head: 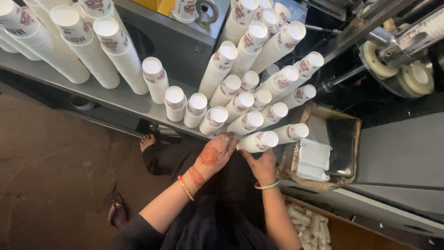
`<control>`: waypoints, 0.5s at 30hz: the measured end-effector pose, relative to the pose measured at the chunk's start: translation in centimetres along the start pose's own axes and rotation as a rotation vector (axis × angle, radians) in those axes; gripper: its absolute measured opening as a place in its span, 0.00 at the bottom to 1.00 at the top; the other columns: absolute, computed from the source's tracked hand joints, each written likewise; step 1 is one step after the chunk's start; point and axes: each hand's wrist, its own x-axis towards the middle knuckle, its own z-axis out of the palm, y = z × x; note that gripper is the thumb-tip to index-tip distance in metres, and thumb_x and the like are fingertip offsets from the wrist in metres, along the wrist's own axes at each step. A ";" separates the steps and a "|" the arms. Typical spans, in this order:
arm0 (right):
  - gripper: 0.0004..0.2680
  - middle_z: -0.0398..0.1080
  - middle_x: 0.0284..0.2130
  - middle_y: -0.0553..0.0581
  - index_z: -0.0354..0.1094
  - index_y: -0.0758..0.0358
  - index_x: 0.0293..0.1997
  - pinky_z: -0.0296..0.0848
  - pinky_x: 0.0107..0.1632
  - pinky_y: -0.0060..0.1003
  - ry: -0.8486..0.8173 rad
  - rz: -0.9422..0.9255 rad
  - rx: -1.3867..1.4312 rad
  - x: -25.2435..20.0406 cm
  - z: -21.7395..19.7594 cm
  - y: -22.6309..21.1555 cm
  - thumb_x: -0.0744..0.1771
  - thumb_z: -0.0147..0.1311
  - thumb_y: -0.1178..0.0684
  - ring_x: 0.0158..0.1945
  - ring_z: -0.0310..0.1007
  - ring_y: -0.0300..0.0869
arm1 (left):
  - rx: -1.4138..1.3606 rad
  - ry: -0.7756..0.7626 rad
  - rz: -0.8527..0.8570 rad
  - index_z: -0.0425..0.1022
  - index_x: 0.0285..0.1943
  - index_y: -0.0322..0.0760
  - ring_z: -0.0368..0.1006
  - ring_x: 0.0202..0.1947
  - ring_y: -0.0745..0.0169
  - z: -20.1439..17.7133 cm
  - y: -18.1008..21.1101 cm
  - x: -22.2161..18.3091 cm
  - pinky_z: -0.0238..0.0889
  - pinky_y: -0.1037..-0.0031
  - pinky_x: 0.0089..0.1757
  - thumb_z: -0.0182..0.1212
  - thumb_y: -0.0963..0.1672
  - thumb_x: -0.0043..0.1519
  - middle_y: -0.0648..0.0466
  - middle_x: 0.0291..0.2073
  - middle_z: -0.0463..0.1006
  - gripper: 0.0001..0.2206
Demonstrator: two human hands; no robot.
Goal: The person is packaging stacks of paper cups into plastic bags at a manufacturing facility.
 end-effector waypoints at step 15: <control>0.26 0.61 0.66 0.68 0.60 0.63 0.68 0.60 0.65 0.64 -0.344 -0.379 -0.217 -10.2 -0.1 1.5 0.61 0.63 0.54 0.69 0.53 0.66 | -0.508 -0.074 -0.436 0.72 0.59 0.33 0.79 0.50 0.44 -1.3 1.9 -2.2 0.71 0.64 0.49 0.70 0.52 0.55 0.41 0.48 0.81 0.27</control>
